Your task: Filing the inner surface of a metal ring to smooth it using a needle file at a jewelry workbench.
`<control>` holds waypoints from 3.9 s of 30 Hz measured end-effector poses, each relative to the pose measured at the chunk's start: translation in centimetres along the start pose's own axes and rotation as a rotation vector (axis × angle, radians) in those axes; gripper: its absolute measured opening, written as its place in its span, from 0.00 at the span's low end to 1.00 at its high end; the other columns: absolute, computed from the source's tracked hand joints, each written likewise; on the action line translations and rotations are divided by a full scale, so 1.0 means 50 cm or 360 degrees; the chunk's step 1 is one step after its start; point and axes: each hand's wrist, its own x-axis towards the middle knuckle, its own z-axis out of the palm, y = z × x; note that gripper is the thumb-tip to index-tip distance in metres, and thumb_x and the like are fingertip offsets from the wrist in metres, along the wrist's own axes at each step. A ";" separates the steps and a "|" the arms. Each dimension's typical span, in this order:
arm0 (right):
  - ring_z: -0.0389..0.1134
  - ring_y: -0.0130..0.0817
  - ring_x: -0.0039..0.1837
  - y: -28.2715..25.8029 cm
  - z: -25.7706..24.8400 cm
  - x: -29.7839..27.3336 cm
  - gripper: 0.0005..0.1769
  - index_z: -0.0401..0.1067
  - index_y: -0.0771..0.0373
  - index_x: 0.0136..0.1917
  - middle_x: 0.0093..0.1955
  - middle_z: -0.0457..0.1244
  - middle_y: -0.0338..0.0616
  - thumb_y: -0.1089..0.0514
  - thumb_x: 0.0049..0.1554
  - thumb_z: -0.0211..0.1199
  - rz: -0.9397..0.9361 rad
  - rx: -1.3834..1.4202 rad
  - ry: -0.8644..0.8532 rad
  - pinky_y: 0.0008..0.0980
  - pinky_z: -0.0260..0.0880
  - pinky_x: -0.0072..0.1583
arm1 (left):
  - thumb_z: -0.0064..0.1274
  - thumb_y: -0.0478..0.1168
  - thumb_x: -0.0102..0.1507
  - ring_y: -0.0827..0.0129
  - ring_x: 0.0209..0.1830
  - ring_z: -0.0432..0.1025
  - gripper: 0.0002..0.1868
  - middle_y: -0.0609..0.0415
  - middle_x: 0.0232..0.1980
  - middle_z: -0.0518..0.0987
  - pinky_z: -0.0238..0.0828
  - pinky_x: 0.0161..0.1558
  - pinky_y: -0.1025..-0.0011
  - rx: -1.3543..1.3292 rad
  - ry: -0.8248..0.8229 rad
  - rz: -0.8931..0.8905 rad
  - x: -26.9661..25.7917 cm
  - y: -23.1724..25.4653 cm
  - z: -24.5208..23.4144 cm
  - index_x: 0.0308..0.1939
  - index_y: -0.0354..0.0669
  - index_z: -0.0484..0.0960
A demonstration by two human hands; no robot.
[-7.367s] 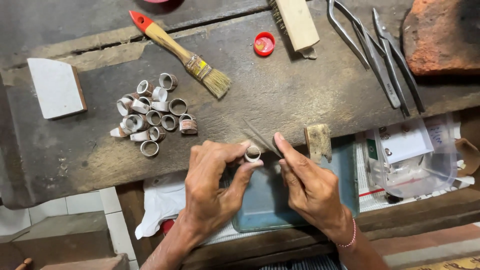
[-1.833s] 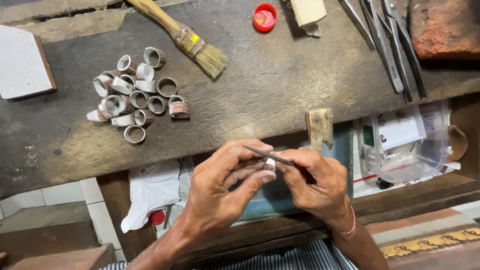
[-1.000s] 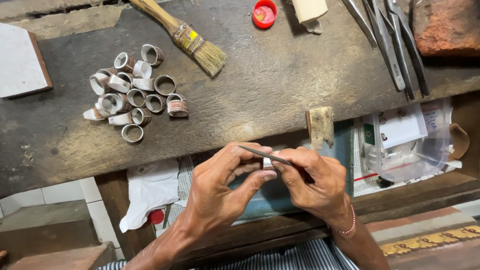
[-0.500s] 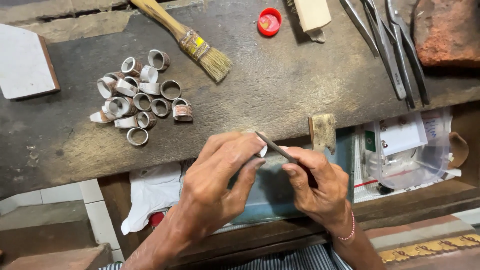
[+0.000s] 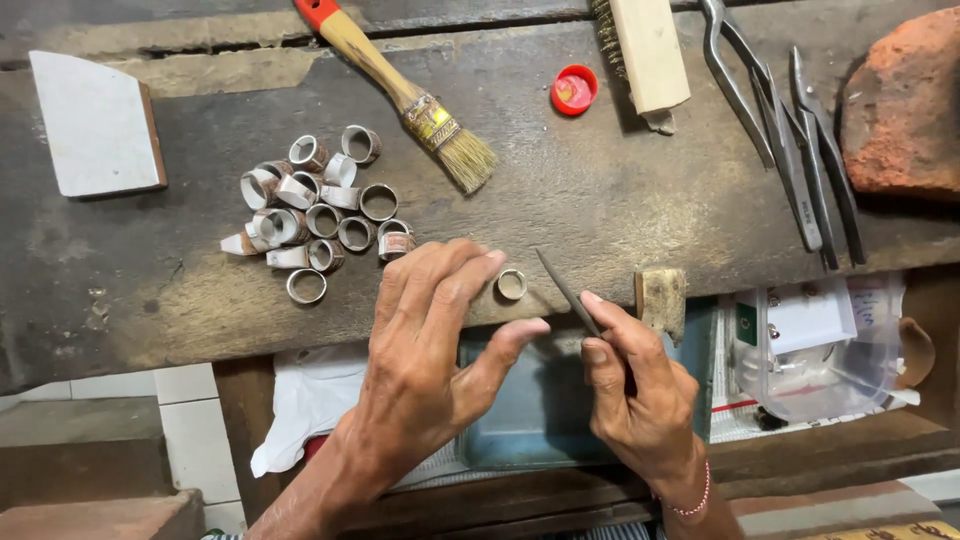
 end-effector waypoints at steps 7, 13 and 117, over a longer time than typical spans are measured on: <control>0.70 0.21 0.35 -0.005 0.002 0.011 0.19 0.65 0.72 0.69 0.63 0.69 0.50 0.61 0.68 0.51 -0.0018 0.0111 -0.0099 0.17 0.73 0.41 | 0.58 0.36 0.66 0.53 0.58 0.71 0.11 0.47 0.54 0.77 0.63 0.60 0.61 0.0047 -0.0054 -0.0096 0.002 0.001 -0.007 0.51 0.38 0.79; 0.71 0.22 0.36 -0.003 0.004 0.009 0.19 0.63 0.73 0.70 0.67 0.67 0.50 0.64 0.68 0.50 -0.0021 0.0156 -0.0150 0.18 0.74 0.43 | 0.59 0.44 0.67 0.54 0.61 0.72 0.19 0.46 0.58 0.77 0.63 0.61 0.62 0.0106 -0.0091 -0.0119 -0.006 0.002 -0.005 0.58 0.38 0.76; 0.47 0.31 0.32 -0.019 -0.062 0.000 0.28 0.72 0.67 0.68 0.32 0.49 0.35 0.81 0.61 0.44 -0.0746 -0.0725 -0.0385 0.30 0.53 0.34 | 0.53 0.21 0.69 0.47 0.62 0.76 0.18 0.36 0.58 0.76 0.66 0.75 0.49 -0.0542 -0.0188 0.0160 -0.019 -0.054 -0.021 0.62 0.22 0.68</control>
